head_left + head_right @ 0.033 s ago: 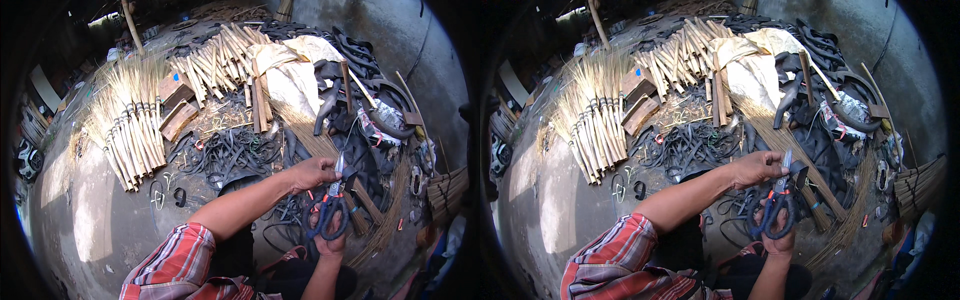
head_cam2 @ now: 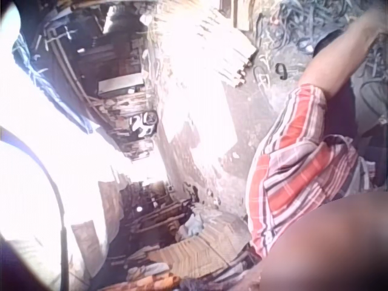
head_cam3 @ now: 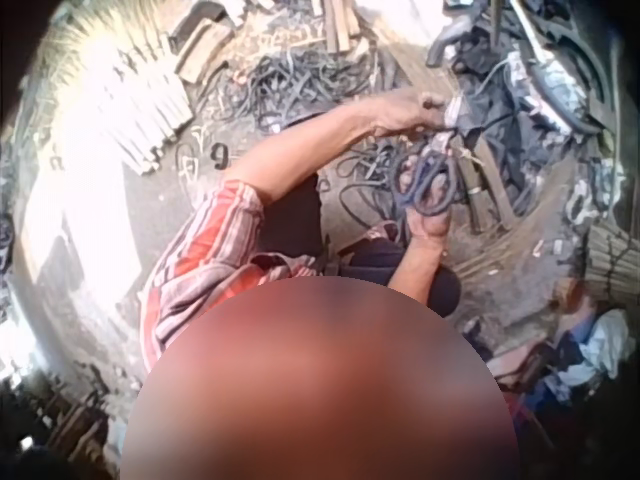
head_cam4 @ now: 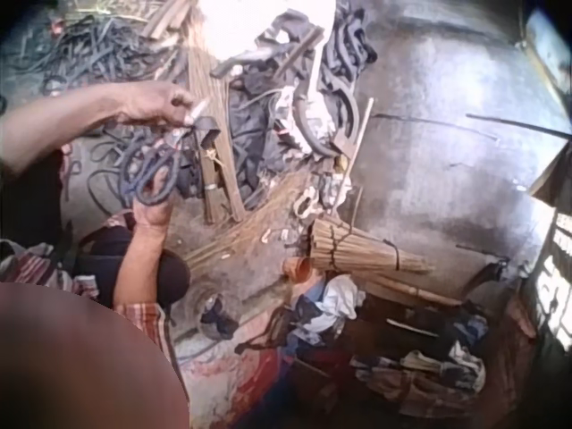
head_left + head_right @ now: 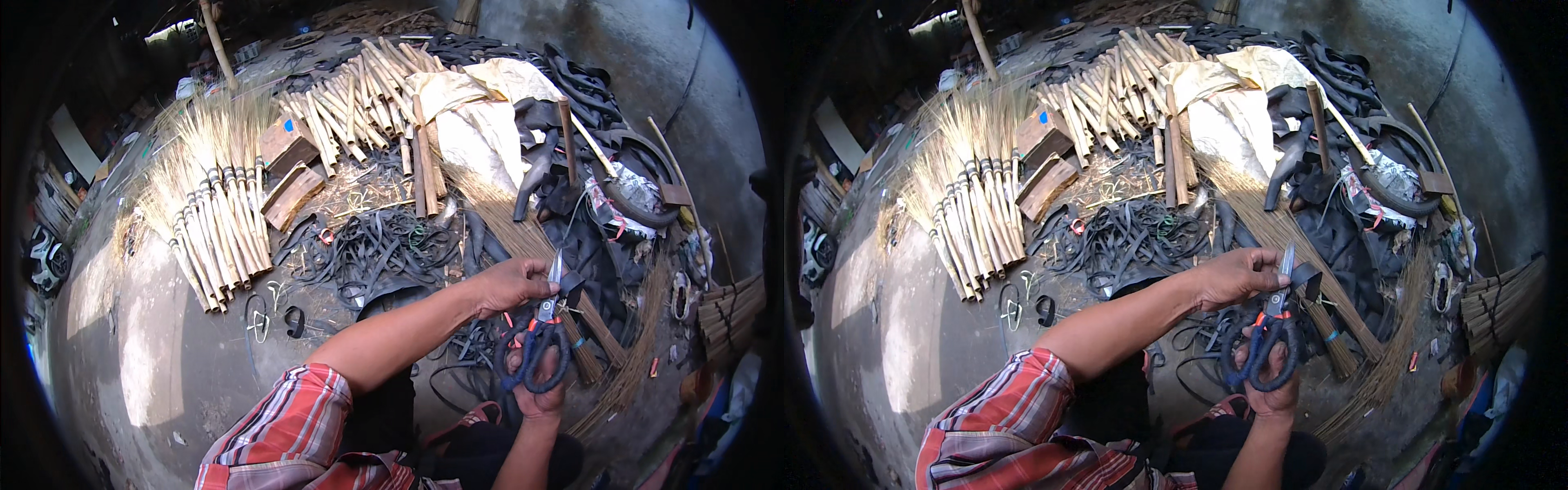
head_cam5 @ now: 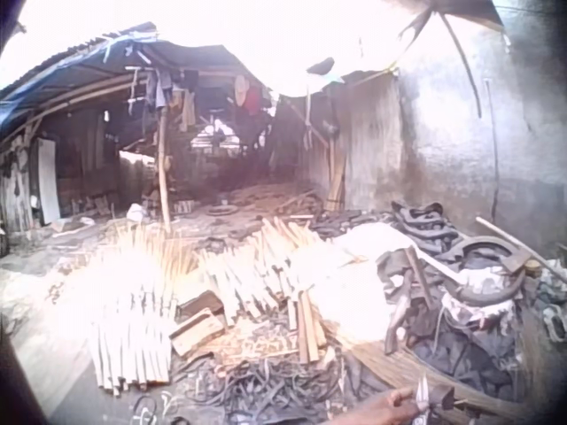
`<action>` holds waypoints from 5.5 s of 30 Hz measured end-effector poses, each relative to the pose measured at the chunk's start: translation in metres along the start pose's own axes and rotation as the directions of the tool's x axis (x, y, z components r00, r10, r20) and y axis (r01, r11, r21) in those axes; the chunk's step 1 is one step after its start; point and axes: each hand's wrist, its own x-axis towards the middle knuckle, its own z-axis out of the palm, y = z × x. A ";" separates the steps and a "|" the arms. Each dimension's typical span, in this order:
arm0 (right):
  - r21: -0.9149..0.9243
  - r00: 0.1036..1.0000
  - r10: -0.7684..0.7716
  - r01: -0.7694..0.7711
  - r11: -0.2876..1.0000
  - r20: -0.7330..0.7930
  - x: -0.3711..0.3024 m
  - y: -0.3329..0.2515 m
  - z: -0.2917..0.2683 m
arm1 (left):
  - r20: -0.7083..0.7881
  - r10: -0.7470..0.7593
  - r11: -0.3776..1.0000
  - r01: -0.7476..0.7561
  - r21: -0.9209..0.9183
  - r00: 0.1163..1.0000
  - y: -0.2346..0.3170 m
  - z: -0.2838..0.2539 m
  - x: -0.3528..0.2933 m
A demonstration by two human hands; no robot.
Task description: The person sits on the floor and uses shears to cut a black rubber sheet into strips. They repeatedly reposition the rubber and continue cutting along its length, producing multiple narrow strips that accumulate on the floor.
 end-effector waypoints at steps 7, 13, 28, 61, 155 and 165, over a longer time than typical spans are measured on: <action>-0.322 0.997 0.068 -0.072 0.944 -0.025 -0.007 -0.016 0.018 | -0.171 -0.164 0.951 0.110 -0.287 0.971 -0.005 -0.004 0.004; -0.441 0.987 -0.073 0.004 0.898 -0.140 -0.005 -0.006 0.013 | -0.325 -0.165 0.980 0.117 -0.164 0.931 -0.005 -0.015 0.007; -0.617 0.967 -0.007 -0.156 0.772 -0.254 -0.001 0.004 -0.003 | -0.426 -0.053 0.999 0.053 -0.013 0.903 0.011 -0.024 0.004; -0.850 0.979 -0.112 -0.091 0.518 -0.173 0.002 -0.009 -0.018 | -0.265 -0.057 0.984 0.100 0.151 0.963 0.003 0.013 -0.008; -0.983 0.889 -0.457 0.048 0.178 -0.039 -0.004 -0.017 0.004 | -0.083 -0.094 0.707 0.126 0.696 0.992 0.014 0.034 -0.005; -0.751 0.845 -0.479 0.153 0.642 -0.237 -0.023 -0.041 -0.002 | -0.020 -0.054 0.743 0.053 0.667 0.998 -0.011 0.044 0.010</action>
